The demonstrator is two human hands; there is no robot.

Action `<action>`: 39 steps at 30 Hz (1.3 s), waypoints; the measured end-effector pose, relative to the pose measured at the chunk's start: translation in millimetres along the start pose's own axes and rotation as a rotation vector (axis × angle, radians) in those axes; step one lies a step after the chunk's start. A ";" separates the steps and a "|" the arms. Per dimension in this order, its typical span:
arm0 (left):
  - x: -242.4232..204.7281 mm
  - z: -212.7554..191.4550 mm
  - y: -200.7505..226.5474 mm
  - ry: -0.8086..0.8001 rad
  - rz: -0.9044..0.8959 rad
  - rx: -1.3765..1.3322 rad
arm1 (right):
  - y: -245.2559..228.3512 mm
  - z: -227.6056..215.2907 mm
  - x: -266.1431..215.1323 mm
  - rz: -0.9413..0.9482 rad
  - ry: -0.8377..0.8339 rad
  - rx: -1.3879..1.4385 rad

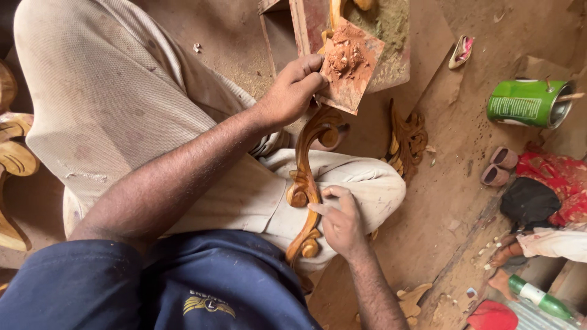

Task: The person sits on the floor and applies a reddish-brown paste to a carved wooden piece using a small flat tool. They repeatedly scoop the paste from a board and spread it into the carved details, then smooth the surface with their fingers.

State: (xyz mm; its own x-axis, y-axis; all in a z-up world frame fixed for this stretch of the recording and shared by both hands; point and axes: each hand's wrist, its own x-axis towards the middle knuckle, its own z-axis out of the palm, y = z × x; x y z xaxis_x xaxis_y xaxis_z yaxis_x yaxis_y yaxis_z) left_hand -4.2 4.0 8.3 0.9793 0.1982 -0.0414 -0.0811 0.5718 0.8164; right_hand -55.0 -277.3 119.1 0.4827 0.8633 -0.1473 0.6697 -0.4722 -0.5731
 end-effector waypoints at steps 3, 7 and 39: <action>-1.1 -1.6 -2.8 0.017 0.069 0.043 | 2.8 4.6 -1.9 0.026 0.028 0.045; -2.9 2.9 1.0 -0.016 0.062 -0.032 | -1.5 9.3 -1.9 0.023 0.016 -0.082; -24.8 10.8 3.2 -0.215 -0.270 0.003 | -16.7 -5.1 10.9 0.196 0.657 0.017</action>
State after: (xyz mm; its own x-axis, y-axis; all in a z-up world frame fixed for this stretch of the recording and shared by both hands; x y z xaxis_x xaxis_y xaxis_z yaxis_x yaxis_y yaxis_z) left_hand -26.8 -7.6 18.1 0.9821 -0.1323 -0.1342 0.1864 0.5781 0.7944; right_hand -58.0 -261.0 131.2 0.8400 0.4726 0.2665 0.5285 -0.6014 -0.5992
